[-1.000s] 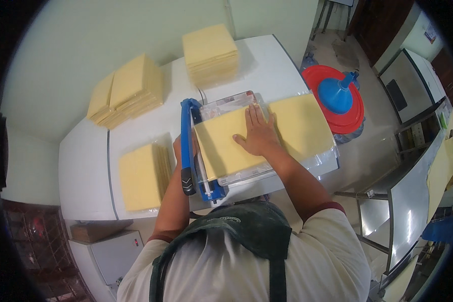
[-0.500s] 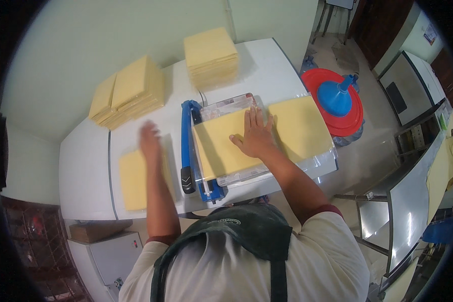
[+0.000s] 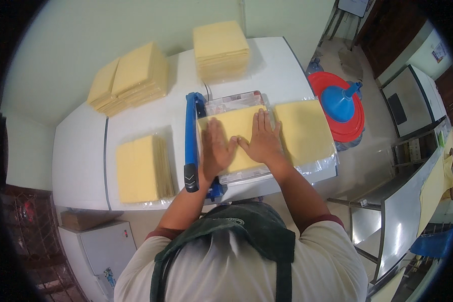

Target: Seal plastic bags containing square slices of food using an impulse sealer.

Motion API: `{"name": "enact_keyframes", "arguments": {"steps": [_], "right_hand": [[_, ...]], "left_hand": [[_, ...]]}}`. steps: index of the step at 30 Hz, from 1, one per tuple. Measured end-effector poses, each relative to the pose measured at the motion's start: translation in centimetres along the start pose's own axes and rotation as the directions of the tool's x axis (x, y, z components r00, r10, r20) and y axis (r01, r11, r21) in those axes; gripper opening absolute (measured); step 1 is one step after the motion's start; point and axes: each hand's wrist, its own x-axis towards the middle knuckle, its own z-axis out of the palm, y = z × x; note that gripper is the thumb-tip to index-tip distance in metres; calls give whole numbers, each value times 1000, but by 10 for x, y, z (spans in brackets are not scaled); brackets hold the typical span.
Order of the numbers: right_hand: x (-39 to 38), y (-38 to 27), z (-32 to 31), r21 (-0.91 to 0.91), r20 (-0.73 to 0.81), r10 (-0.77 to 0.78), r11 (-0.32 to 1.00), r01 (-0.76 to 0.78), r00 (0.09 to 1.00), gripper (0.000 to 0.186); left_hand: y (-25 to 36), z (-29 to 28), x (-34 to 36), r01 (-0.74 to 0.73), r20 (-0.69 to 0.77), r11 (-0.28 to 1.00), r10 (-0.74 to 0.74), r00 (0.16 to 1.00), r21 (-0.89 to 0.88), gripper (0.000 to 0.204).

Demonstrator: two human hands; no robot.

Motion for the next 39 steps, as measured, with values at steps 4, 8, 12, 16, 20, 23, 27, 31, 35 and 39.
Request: {"name": "enact_keyframes", "arguments": {"steps": [4, 8, 12, 16, 20, 23, 27, 31, 35, 39], "right_hand": [[-2, -7, -7, -21, 32, -1, 1000, 2, 999, 98], [5, -21, -17, -49, -22, 9, 999, -10, 1000, 93], [24, -90, -67, 644, -158, -335, 678, 354, 929, 75], [30, -162, -58, 485, 41, -433, 796, 361, 900, 77], [36, -174, -17, 295, 50, -364, 895, 334, 930, 80], [27, -174, -3, 241, -25, -359, 904, 354, 933, 80], [27, -174, 4, 190, -61, -356, 913, 361, 932, 77], [30, -172, 8, 198, -92, -360, 907, 371, 929, 74], [29, -173, 4, 203, -87, -367, 904, 377, 926, 72], [28, -170, -3, 228, -61, -381, 894, 385, 922, 68]], "left_hand": [[-31, -11, -8, -15, -14, 985, 17, 1000, 173, 82], [-41, -21, -30, 17, 6, 1000, -17, 1000, -7, 81], [-61, -25, -53, -12, 107, 983, -8, 994, 184, 72], [-84, -39, -69, 46, 334, 983, -104, 937, 178, 64], [-86, -45, -90, 176, 119, 984, -170, 978, -41, 53], [-88, -47, -107, 221, -41, 965, -229, 973, -144, 50], [-88, -64, -119, 273, -142, 882, -349, 926, -384, 47], [-78, -79, -116, 228, -177, 812, -373, 911, -537, 46], [-72, -81, -113, 201, -205, 777, -390, 898, -596, 46], [-48, -93, -110, 179, -223, 732, -416, 882, -657, 48]]}}
